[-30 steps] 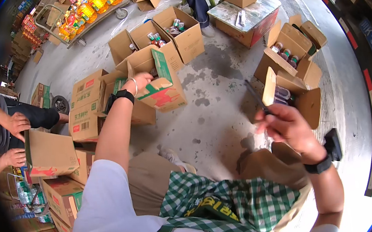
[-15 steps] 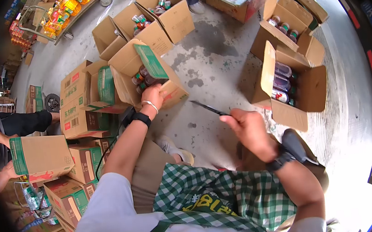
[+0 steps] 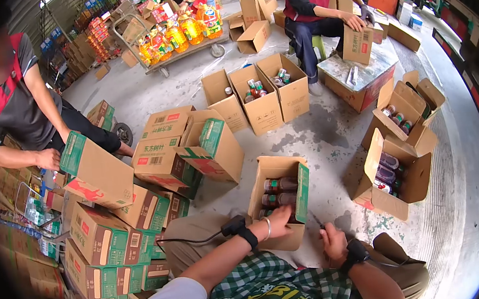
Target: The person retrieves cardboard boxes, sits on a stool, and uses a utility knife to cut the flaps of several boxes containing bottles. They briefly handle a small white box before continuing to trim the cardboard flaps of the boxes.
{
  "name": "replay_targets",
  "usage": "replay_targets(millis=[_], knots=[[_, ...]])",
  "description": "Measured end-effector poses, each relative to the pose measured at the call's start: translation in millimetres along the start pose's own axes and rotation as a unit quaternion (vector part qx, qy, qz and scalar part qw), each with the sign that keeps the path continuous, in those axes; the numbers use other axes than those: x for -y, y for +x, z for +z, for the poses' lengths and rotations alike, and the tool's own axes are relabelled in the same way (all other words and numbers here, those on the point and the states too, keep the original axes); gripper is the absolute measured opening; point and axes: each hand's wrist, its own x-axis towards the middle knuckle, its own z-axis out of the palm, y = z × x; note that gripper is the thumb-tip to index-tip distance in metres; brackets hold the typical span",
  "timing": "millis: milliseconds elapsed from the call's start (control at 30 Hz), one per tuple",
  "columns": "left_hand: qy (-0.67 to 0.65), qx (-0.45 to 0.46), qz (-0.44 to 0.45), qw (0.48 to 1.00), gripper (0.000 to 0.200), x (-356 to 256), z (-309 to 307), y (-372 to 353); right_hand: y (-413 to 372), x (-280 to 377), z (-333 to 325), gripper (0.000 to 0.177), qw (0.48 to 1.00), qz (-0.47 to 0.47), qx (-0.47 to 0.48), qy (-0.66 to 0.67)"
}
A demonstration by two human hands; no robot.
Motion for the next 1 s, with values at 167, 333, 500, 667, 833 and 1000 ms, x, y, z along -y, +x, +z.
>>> replay_targets(millis=[167,333,500,667,833,1000], knots=[[0.082,-0.070,0.151,0.983,0.095,-30.0,-22.2,22.0,-13.4,6.9,16.9,0.024,0.930,0.092,-0.202,0.291],[0.185,-0.022,0.093,0.978,0.057,-51.8,8.5,31.3,-28.0,-0.8,3.0,0.016,0.930,0.071,-0.235,0.275],[-0.009,-0.129,0.111,0.985,0.072,-36.0,-17.9,-1.8,-32.0,23.6,-10.3,0.017,0.990,0.000,-0.134,0.045],[0.124,0.026,0.012,0.992,0.054,13.0,-18.0,-39.1,-18.2,18.7,-1.5,0.014,0.991,-0.113,-0.013,-0.066],[0.113,-0.022,-0.053,0.992,0.047,10.5,-1.6,-25.4,-14.1,11.3,9.5,0.014,0.984,-0.037,-0.017,-0.175],[0.141,-0.028,-0.054,0.988,0.046,14.4,6.3,-22.4,-19.4,0.5,13.0,0.013,0.977,-0.011,-0.002,-0.215]])
